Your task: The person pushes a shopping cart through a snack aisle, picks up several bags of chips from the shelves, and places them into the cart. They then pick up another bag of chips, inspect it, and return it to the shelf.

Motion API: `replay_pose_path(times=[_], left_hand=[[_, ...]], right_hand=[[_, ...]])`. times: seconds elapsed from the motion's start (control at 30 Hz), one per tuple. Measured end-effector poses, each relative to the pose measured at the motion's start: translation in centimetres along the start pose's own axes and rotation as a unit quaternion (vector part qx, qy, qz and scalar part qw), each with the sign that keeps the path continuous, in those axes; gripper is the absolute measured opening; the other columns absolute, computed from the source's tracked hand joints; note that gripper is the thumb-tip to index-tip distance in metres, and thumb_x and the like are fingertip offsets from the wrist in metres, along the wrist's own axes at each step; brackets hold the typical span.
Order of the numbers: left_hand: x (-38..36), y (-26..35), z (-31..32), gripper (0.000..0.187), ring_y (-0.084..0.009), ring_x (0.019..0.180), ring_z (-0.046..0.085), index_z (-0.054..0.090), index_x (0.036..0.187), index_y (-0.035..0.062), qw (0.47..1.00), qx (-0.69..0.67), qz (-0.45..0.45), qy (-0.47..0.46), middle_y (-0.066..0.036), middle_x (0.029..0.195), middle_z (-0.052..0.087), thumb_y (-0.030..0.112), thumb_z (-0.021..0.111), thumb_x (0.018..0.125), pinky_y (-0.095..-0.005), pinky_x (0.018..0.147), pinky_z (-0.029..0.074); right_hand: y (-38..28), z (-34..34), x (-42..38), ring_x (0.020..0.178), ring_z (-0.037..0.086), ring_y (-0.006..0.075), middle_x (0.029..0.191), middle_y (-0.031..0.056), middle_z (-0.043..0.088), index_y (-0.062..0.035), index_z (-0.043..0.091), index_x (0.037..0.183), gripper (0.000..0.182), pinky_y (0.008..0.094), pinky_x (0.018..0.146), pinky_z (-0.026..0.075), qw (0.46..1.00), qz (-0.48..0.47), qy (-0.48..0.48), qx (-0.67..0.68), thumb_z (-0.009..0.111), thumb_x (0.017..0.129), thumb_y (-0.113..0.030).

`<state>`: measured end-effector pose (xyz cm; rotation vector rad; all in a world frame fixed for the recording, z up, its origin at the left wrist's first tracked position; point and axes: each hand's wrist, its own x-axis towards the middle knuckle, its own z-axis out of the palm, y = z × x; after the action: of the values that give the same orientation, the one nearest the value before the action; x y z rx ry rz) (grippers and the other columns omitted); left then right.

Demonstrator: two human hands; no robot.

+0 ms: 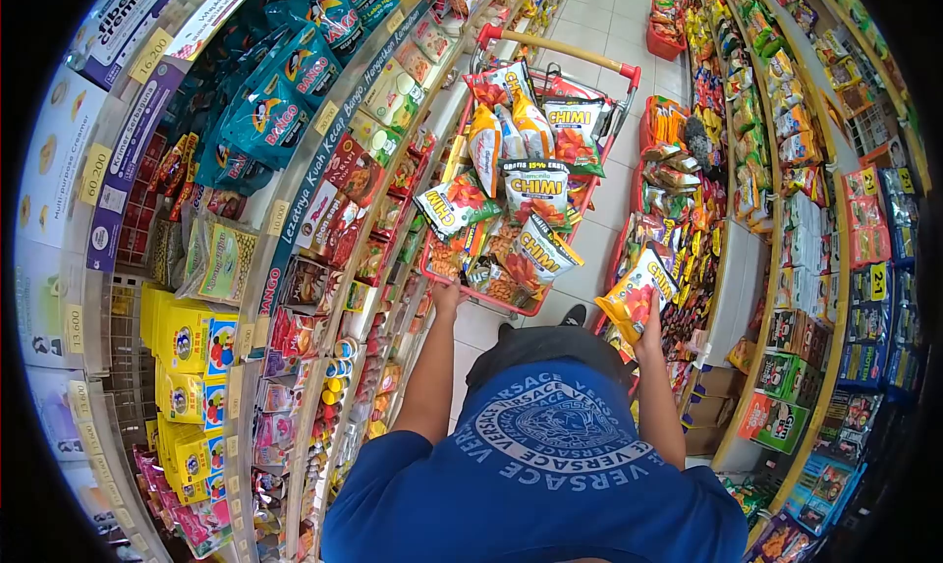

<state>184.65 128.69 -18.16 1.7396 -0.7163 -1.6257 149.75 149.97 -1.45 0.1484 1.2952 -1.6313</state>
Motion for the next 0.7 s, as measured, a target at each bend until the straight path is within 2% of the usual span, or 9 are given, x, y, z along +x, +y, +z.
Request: replay_pose_path(times=[0.1,0.2,0.3,0.37,0.4,0.57,0.63,0.7], left_hand=[[-0.6,0.5,0.4,0.014,-0.0229,0.068,0.063,0.051,0.093,-0.0018,1.0,-0.01,0.016,0.021,-0.013,0.083,0.059,0.007,0.057,0.083,-0.034,0.052,0.058],[-0.1,0.3,0.3,0.014,-0.0239,0.066,0.064,0.051,0.094,-0.0007,1.0,0.007,0.002,0.019,-0.014,0.083,0.059,0.007,0.056,0.083,-0.0344,0.052,0.058],[-0.5,0.0,0.5,0.022,-0.0251,0.061,0.064,0.045,0.102,0.0015,1.0,-0.011,0.007,0.016,-0.016,0.081,0.059,0.007,0.055,0.083,-0.0348,0.048,0.057],[-1.6,0.5,0.9,0.035,-0.0241,0.057,0.062,0.035,0.112,0.0053,1.0,0.017,0.007,0.015,-0.015,0.083,0.057,0.011,0.053,0.083,-0.0358,0.048,0.056],[-1.6,0.5,1.0,0.04,-0.0249,0.052,0.061,0.029,0.114,0.0089,1.0,0.02,-0.003,0.011,-0.016,0.085,0.056,0.011,0.052,0.082,-0.0359,0.044,0.055],[-1.2,0.1,1.3,0.036,-0.0253,0.051,0.061,0.031,0.112,0.0088,0.997,0.064,0.003,0.034,-0.016,0.084,0.057,0.013,0.051,0.083,-0.0345,0.042,0.054],[-0.4,-0.8,1.0,0.035,-0.0252,0.051,0.061,0.032,0.112,0.0088,0.997,0.068,0.016,0.044,-0.015,0.082,0.057,0.016,0.051,0.084,-0.0342,0.04,0.053],[0.3,-1.5,0.1,0.036,-0.0247,0.053,0.062,0.032,0.113,0.0095,0.991,0.128,-0.031,-0.018,-0.013,0.077,0.057,0.023,0.05,0.085,-0.0338,0.036,0.049]], right_hand=[[-0.1,-0.3,0.2,0.104,0.055,0.0193,0.115,0.0069,0.055,-0.0083,0.047,0.121,0.057,0.0348,0.087,0.046,1.0,-0.006,-0.003,-0.009,0.048,0.086,-0.053],[0.1,-0.6,0.5,0.107,0.053,0.0231,0.12,0.0075,0.052,-0.0099,0.043,0.126,0.061,0.0378,0.089,0.045,1.0,0.009,0.0,-0.02,0.047,0.085,-0.056],[0.0,-0.7,0.7,0.108,0.053,0.0231,0.12,0.0075,0.052,-0.0102,0.043,0.126,0.063,0.0381,0.09,0.044,1.0,-0.008,-0.015,-0.017,0.047,0.085,-0.056],[-0.1,-0.6,0.6,0.108,0.053,0.023,0.12,0.0076,0.052,-0.0101,0.043,0.127,0.064,0.0383,0.09,0.044,0.999,-0.018,0.003,-0.026,0.046,0.084,-0.058],[-0.3,-0.4,0.5,0.108,0.053,0.023,0.12,0.0076,0.052,-0.0101,0.043,0.127,0.064,0.0383,0.09,0.044,0.999,-0.02,0.002,-0.025,0.046,0.084,-0.058],[-1.7,0.8,-0.1,0.113,0.048,0.0229,0.125,0.0073,0.048,-0.0103,0.042,0.128,0.064,0.0388,0.094,0.04,0.994,-0.084,0.065,0.0,0.044,0.085,-0.057],[-1.9,0.2,0.5,0.111,0.049,0.0224,0.123,0.0066,0.049,-0.0103,0.041,0.128,0.062,0.0384,0.093,0.041,0.994,-0.098,0.049,0.016,0.043,0.086,-0.056],[-2.1,-0.1,1.2,0.113,0.047,0.0223,0.123,0.0058,0.048,-0.0109,0.041,0.128,0.062,0.0382,0.096,0.037,0.988,-0.129,0.085,-0.003,0.043,0.086,-0.056]])
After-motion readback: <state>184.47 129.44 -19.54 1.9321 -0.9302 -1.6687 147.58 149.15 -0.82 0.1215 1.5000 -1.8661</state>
